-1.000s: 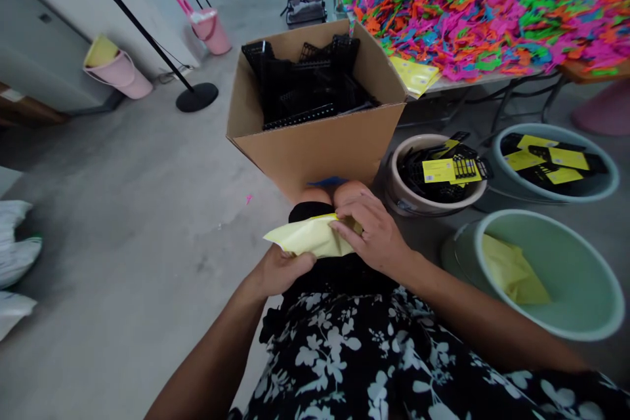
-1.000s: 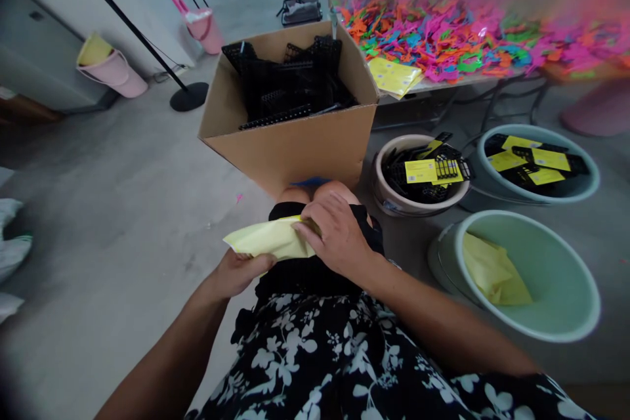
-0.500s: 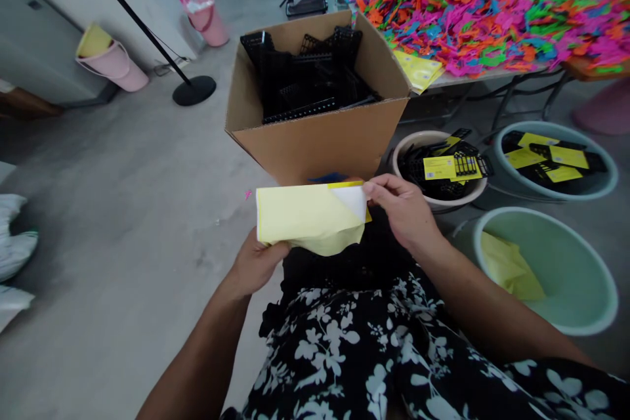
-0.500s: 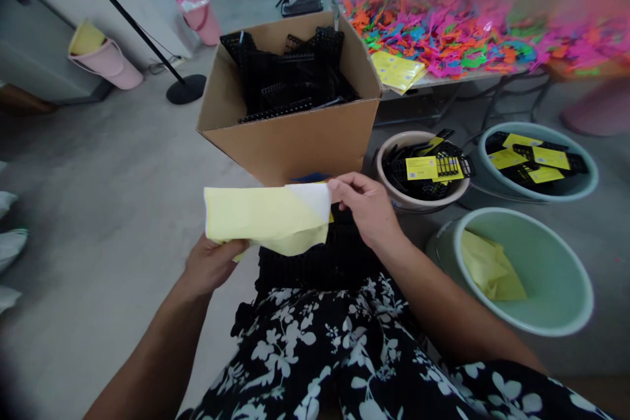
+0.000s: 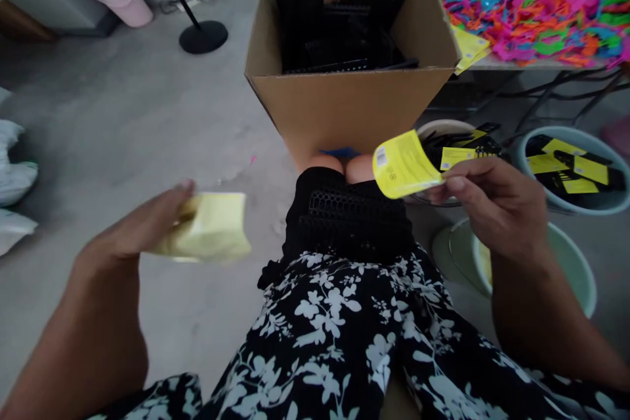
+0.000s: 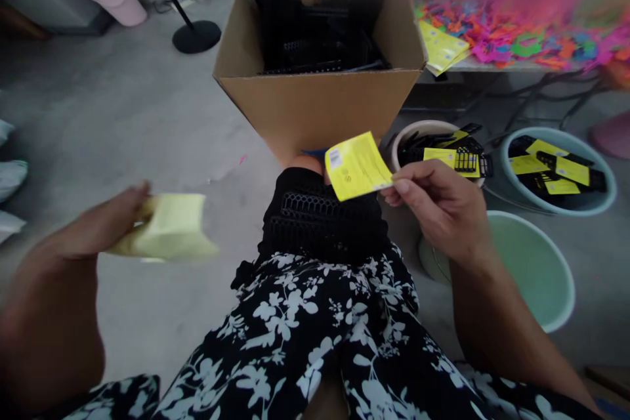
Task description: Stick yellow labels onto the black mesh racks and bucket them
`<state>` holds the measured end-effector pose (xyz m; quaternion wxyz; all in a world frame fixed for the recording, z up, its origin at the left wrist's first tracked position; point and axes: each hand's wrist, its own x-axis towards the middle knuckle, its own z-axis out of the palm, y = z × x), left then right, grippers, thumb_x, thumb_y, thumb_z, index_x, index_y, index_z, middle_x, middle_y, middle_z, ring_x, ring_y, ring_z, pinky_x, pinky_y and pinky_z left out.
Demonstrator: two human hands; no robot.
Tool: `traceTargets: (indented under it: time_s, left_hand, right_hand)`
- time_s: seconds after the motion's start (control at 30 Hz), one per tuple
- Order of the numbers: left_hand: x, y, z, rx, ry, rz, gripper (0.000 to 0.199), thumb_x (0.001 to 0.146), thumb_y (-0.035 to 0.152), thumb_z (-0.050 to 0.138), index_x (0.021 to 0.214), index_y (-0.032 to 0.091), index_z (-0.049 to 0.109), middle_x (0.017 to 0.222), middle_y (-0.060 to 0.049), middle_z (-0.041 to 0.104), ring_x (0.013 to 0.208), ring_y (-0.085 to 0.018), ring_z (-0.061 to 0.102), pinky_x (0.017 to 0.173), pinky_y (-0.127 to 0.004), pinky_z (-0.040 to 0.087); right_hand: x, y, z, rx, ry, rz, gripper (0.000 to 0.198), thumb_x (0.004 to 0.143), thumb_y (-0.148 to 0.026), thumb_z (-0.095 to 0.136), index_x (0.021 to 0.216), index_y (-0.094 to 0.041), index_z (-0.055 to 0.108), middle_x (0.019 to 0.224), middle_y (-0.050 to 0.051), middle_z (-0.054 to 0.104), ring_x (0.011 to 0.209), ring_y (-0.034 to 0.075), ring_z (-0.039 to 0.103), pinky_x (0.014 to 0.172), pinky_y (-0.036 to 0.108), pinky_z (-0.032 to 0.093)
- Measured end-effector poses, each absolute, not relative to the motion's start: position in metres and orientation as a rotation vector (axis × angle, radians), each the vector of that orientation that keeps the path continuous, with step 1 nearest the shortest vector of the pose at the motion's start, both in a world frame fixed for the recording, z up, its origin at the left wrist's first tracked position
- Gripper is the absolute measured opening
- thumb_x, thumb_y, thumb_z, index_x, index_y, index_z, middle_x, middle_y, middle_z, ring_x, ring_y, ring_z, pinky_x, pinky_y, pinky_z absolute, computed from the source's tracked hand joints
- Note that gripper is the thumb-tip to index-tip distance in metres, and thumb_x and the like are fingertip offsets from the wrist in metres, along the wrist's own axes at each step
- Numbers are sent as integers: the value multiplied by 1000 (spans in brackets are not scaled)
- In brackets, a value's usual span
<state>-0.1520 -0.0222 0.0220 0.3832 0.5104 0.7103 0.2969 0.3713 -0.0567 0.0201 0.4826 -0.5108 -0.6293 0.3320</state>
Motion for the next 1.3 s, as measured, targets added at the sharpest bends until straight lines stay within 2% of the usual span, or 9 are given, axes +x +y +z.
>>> traceTargets:
  time_s: [0.1, 0.17, 0.27, 0.33, 0.43, 0.53, 0.73, 1.1, 1.3]
  left_hand:
    - [-125, -31, 5, 1618, 1860, -50, 61, 84, 74, 68, 62, 18, 70, 59, -6, 66, 55, -23, 60, 65, -40, 53]
    - [-94, -37, -5, 1928, 1709, -401, 57, 90, 73, 58, 76, 22, 78, 70, -10, 73, 64, -28, 64, 72, -41, 50]
    - [-56, -46, -14, 2209, 1477, -348, 44, 95, 58, 54, 115, 27, 79, 80, -11, 77, 72, -29, 67, 73, -37, 44]
    - [-40, -49, -15, 2254, 1368, -222, 40, 95, 48, 55, 123, 29, 75, 81, -8, 77, 69, -26, 65, 71, -34, 40]
    - [-26, -51, -12, 2231, 1236, -128, 29, 94, 45, 55, 105, 30, 78, 72, -3, 72, 61, -21, 58, 66, -32, 35]
    - [-12, -51, -8, 2222, 1177, -149, 36, 98, 53, 53, 88, 27, 75, 65, -3, 66, 57, -19, 51, 62, -32, 30]
    - [9, -47, -18, 2188, 1115, -66, 44, 96, 63, 57, 78, 26, 73, 65, -3, 65, 58, -20, 51, 61, -34, 28]
    - [26, -43, -26, 2299, 1170, -145, 59, 101, 66, 43, 71, 24, 71, 69, -8, 69, 59, -22, 52, 60, -35, 26]
    - [34, -45, -30, 2254, 1294, -165, 61, 100, 66, 43, 70, 23, 74, 67, -10, 69, 59, -23, 55, 64, -36, 33]
  right_hand:
    - [376, -70, 16, -1270, -1836, 671, 13, 99, -28, 69, 111, -31, 73, 89, 6, 77, 77, 22, 74, 66, 36, 59]
    - [371, -75, 12, -1238, -2007, 622, 16, 99, -27, 68, 114, -31, 72, 96, 6, 78, 81, 22, 74, 69, 35, 60]
    - [353, -80, 5, -1103, -2219, 738, 16, 102, -27, 61, 115, -29, 70, 102, 5, 77, 88, 22, 75, 79, 35, 62]
    - [339, -83, -2, -1003, -2311, 835, 16, 104, -27, 56, 115, -27, 69, 102, 4, 77, 90, 21, 75, 83, 35, 62]
    - [326, -85, -14, -929, -2391, 899, 16, 107, -26, 54, 116, -25, 66, 102, 4, 76, 91, 19, 73, 85, 35, 60]
    - [323, -85, -24, -894, -2439, 940, 16, 108, -26, 52, 118, -24, 64, 104, 5, 74, 92, 19, 71, 85, 35, 58]
    - [321, -81, -28, -837, -2465, 942, 18, 108, -28, 51, 116, -24, 67, 103, 4, 75, 91, 19, 70, 84, 33, 56]
    - [324, -73, -34, -863, -2487, 912, 20, 110, -32, 48, 115, -23, 66, 103, 5, 74, 91, 19, 69, 86, 34, 55]
    - [324, -70, -34, -882, -2488, 928, 20, 109, -31, 48, 115, -23, 65, 105, 4, 75, 94, 20, 70, 87, 35, 55]
